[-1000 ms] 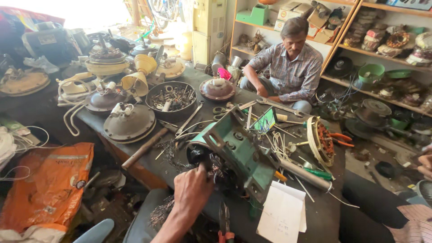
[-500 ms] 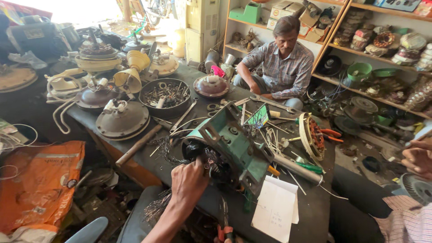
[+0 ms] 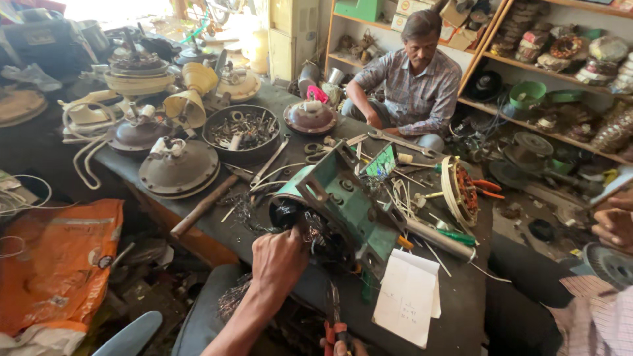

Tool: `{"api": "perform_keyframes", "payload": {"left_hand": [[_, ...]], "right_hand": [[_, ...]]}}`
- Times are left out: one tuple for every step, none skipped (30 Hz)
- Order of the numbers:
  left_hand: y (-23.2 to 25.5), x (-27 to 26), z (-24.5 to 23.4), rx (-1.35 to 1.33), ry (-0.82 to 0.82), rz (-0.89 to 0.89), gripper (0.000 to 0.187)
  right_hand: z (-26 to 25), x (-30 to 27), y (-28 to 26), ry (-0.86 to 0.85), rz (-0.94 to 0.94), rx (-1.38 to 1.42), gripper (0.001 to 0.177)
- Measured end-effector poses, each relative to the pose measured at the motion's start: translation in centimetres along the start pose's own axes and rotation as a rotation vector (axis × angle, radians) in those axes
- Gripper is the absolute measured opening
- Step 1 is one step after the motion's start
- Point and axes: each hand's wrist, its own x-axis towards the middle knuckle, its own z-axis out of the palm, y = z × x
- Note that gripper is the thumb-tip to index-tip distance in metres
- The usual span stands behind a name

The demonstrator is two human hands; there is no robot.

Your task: The person uses a screwdriver and pliers to remove copper windings from a teal-colored motor stator held in a vise. They repeatedly pry and pull the wires out of the stator slots.

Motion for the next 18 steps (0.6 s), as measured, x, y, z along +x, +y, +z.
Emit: {"api": "perform_keyframes", "payload": {"left_hand": [[0.0, -0.1, 0.3, -0.001, 0.012, 0.017, 0.017], [-0.2, 0.0, 0.7, -0.003, 0.024, 0.034, 0.017], [-0.3, 0.0, 1.0, -0.002, 0.031, 0.048, 0.018], [-0.5, 0.1, 1.5, 0.012, 0.057, 0.042, 0.019], [-0.6, -0.1, 1.9, 0.026, 0.07, 0.035, 0.021], [-0.7, -0.2, 2.4, 0.041, 0.084, 0.028, 0.023], [-0.9, -0.4, 2.9, 0.037, 0.095, 0.024, 0.017], [-1.0, -0.7, 3.4, 0.033, 0.107, 0.019, 0.012], [-1.2, -0.6, 3.6, 0.034, 0.126, 0.016, 0.012], [-1.3, -0.5, 3.8, 0.027, 0.15, 0.017, 0.015], [-1.3, -0.5, 4.0, 0.018, 0.175, 0.017, 0.017], [-1.4, -0.6, 4.0, 0.01, 0.201, 0.016, 0.019], [-1.5, -0.4, 4.0, -0.002, 0.213, 0.029, 0.021], [-1.7, -0.3, 3.8, -0.014, 0.225, 0.042, 0.024], [-1.9, -0.1, 3.7, -0.026, 0.239, 0.054, 0.027], [-2.2, 0.0, 3.4, -0.037, 0.183, 0.071, 0.029], [-2.6, 0.2, 3.0, -0.047, 0.13, 0.085, 0.031], [-2.7, 0.2, 2.7, -0.059, 0.076, 0.099, 0.034]], "right_hand": [[-0.5, -0.8, -0.4, 0.0, -0.028, 0.025, 0.06], [-1.2, -1.7, -0.8, -0.013, -0.068, 0.068, 0.06], [-1.7, -3.1, -1.2, -0.032, -0.103, 0.111, 0.06], [-2.4, -4.4, -1.6, -0.057, -0.146, 0.158, 0.06], [-3.0, -6.3, -1.7, -0.08, -0.18, 0.202, 0.06], [-3.7, -8.2, -1.9, -0.103, -0.213, 0.243, 0.06], [-4.4, -10.2, -2.0, -0.123, -0.238, 0.28, 0.06], [-5.0, -12.0, -2.4, -0.138, -0.253, 0.307, 0.06], [-5.4, -13.3, -3.2, -0.151, -0.271, 0.333, 0.06], [-5.6, -14.7, -3.9, -0.161, -0.288, 0.356, 0.06], [-5.8, -15.5, -4.9, -0.163, -0.287, 0.366, 0.06], [-5.8, -16.4, -5.6, -0.163, -0.296, 0.357, 0.059], [-5.8, -17.1, -6.4, -0.161, -0.309, 0.344, 0.058], [-5.8, -17.7, -7.0, -0.159, -0.322, 0.331, 0.057], [-5.8, -18.0, -7.6, -0.162, -0.328, 0.338, 0.057], [-5.8, -18.4, -8.0, -0.164, -0.334, 0.345, 0.057], [-5.9, -18.6, -8.4, -0.169, -0.341, 0.35, 0.057], [-6.0, -18.8, -8.7, -0.168, -0.317, 0.348, 0.057]]}}
